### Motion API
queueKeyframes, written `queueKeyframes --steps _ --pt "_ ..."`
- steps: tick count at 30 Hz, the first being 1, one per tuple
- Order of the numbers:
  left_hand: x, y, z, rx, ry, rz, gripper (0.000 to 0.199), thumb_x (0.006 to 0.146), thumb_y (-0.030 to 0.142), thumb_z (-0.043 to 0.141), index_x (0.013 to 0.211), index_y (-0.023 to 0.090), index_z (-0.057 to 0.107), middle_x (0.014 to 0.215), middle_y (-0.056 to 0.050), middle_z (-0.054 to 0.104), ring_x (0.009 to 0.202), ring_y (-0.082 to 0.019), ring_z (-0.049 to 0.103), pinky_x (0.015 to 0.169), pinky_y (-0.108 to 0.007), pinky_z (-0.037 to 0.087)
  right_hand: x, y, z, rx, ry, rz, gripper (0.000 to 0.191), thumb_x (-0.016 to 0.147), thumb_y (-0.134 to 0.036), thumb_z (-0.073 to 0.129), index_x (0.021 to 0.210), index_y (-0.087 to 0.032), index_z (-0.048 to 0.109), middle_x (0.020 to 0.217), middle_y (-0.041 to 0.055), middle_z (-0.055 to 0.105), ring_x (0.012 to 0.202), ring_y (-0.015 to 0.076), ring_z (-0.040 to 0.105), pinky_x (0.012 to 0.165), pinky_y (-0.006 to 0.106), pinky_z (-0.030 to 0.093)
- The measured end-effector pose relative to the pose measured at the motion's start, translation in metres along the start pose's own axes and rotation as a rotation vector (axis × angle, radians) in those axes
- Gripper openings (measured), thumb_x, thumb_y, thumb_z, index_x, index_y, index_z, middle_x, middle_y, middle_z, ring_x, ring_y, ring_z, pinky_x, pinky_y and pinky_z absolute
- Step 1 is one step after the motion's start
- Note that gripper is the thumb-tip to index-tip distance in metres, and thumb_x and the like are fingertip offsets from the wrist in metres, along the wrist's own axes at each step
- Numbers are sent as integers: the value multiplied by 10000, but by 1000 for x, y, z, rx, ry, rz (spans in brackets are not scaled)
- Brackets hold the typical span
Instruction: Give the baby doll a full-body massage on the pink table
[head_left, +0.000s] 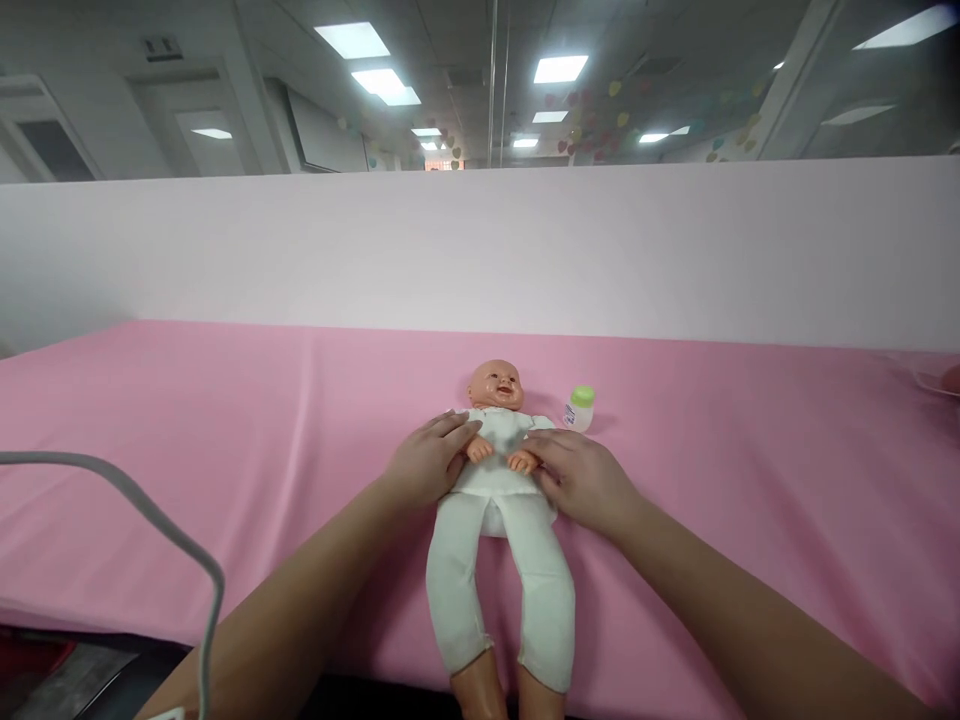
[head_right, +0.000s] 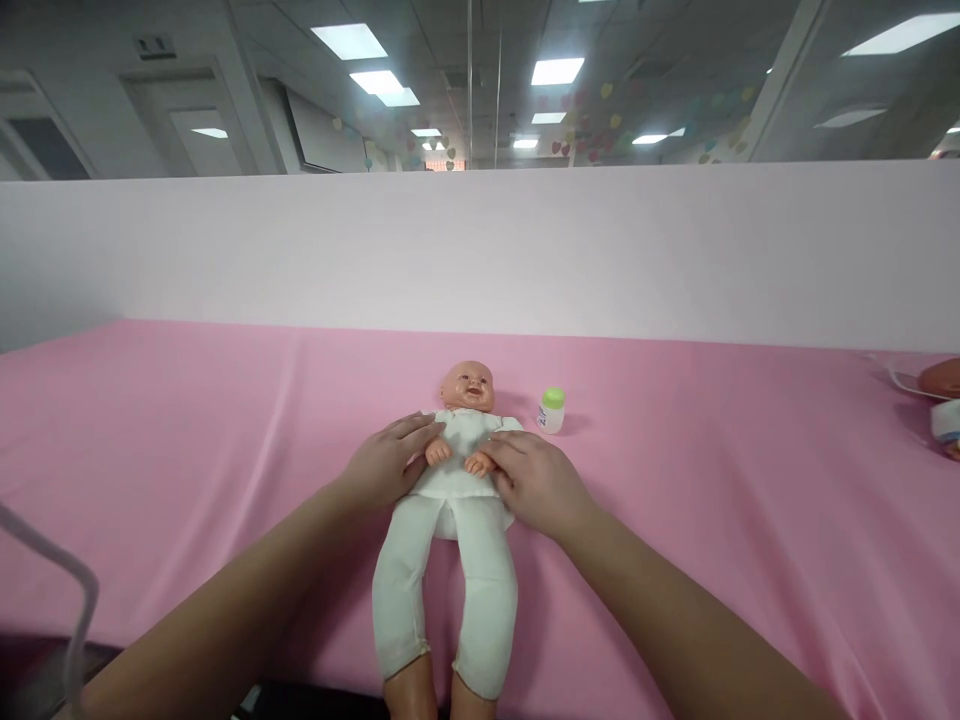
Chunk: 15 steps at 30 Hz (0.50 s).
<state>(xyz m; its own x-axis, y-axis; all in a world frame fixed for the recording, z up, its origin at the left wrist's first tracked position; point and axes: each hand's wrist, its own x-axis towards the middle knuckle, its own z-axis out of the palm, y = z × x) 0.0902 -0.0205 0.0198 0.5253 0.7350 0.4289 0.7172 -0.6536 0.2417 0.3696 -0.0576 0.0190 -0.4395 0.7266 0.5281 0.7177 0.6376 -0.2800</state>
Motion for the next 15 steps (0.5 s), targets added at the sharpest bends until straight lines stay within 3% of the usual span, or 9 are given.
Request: queueKeyframes --steps 4,10,13,15 --pt "1 -2 0 25 -49 71 530 963 157 503 1471 249 623 1523 -87 622 1463 -283 526 1249 -486 394 -4 5 14 -142 28 -105 361 965 -130 558 1249 -247 746 1303 95 744 1205 292 691 1056 506 571" --pt "-2 -7 -2 -16 -106 135 614 924 111 507 1525 220 574 1571 -91 576 1526 -289 444 1288 -493 325 -4 0 17 -98 35 -106 379 965 -92 538 1242 -241 749 1282 88 754 1242 293 677 1100 511 552" --pt "-4 -11 -2 -134 -70 44 544 989 251 535 1533 239 566 1578 -80 569 1518 -305 451 1272 -485 345 -5 2 16 51 117 9 363 944 -144 587 1255 -261 734 1315 84 739 1250 295 676 1105 515 548" --pt "-5 -16 0 -272 12 -125 535 995 352 579 1522 263 573 1520 -75 626 1448 -319 533 1224 -467 409 -5 7 13 225 221 182 337 948 -220 631 1272 -275 706 1301 78 743 1215 281 697 1084 486 565"
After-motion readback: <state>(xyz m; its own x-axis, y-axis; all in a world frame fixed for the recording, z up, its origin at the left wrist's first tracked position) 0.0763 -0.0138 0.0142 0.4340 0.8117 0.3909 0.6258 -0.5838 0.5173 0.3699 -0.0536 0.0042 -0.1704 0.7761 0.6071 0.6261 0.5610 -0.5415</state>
